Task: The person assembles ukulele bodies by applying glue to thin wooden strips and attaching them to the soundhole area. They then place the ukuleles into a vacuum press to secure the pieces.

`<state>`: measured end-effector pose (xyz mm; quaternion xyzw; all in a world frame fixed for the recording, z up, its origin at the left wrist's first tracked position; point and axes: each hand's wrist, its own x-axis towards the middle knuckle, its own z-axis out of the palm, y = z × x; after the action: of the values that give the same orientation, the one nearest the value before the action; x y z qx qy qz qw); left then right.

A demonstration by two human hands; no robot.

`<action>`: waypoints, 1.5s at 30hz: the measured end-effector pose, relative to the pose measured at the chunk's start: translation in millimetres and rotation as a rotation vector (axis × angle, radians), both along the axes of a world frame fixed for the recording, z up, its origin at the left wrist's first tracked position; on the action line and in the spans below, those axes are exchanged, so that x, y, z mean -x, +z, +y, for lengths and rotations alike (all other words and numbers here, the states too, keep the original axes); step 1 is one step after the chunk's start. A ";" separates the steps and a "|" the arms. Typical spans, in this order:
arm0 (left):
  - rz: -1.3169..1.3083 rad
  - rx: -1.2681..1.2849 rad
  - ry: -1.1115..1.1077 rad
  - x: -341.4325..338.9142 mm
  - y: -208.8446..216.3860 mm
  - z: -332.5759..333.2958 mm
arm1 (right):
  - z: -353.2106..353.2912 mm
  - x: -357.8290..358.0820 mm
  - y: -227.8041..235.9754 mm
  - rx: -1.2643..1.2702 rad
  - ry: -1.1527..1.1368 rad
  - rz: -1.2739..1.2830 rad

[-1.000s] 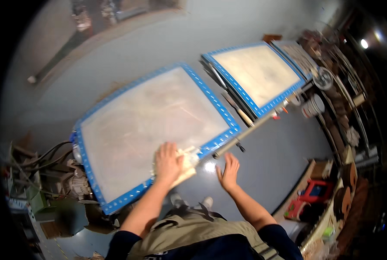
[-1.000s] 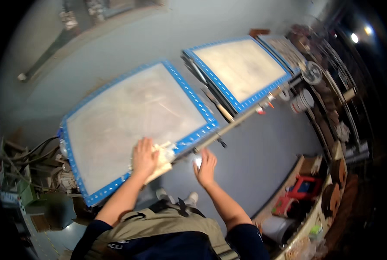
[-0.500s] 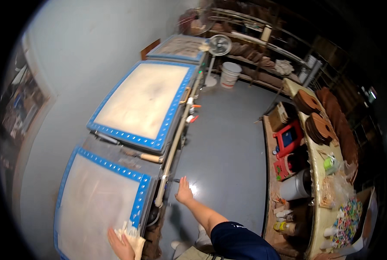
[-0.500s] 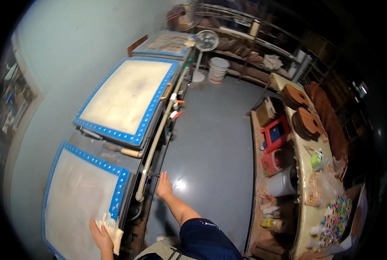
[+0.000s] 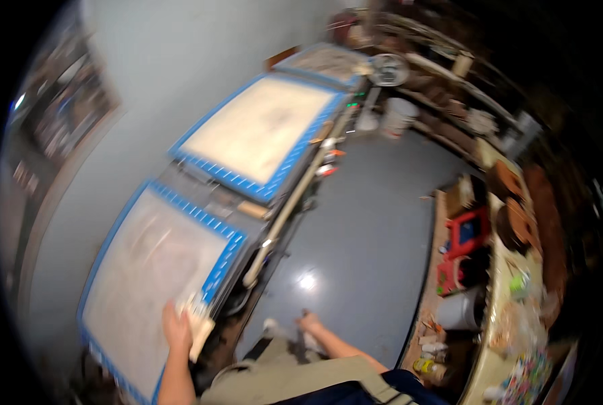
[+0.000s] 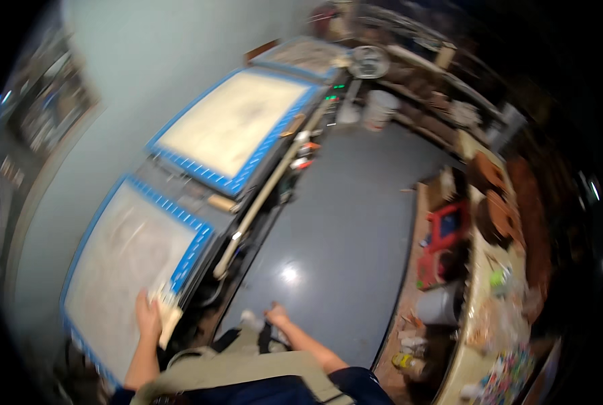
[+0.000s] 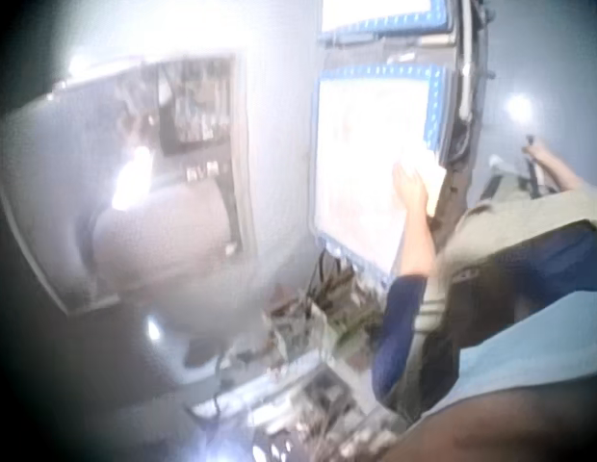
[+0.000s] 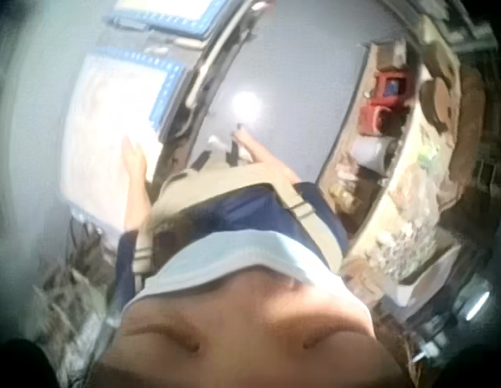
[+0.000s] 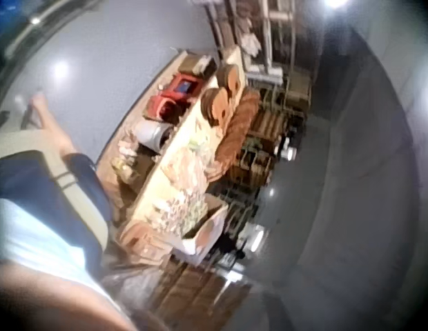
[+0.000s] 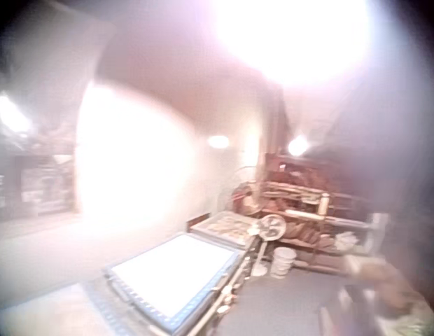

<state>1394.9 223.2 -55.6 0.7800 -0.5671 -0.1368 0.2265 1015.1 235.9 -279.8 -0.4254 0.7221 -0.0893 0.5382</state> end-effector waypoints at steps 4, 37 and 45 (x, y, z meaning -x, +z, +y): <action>-0.150 0.004 -0.048 -4.8 -7.5 -0.6 | 15.7 44.8 29.6 -0.007 -0.334 -0.252; 0.235 0.675 -0.751 401.5 -14.9 -426.0 | -87.0 425.8 97.4 0.252 -1.085 -0.165; 0.626 -0.242 -1.619 790.7 39.2 -354.1 | 70.9 578.2 259.1 0.894 -1.613 0.903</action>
<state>604.2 -130.8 -16.5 0.0831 -0.8399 -0.5226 0.1208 436.9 306.7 -20.8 0.0311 0.8290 -0.5168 -0.2115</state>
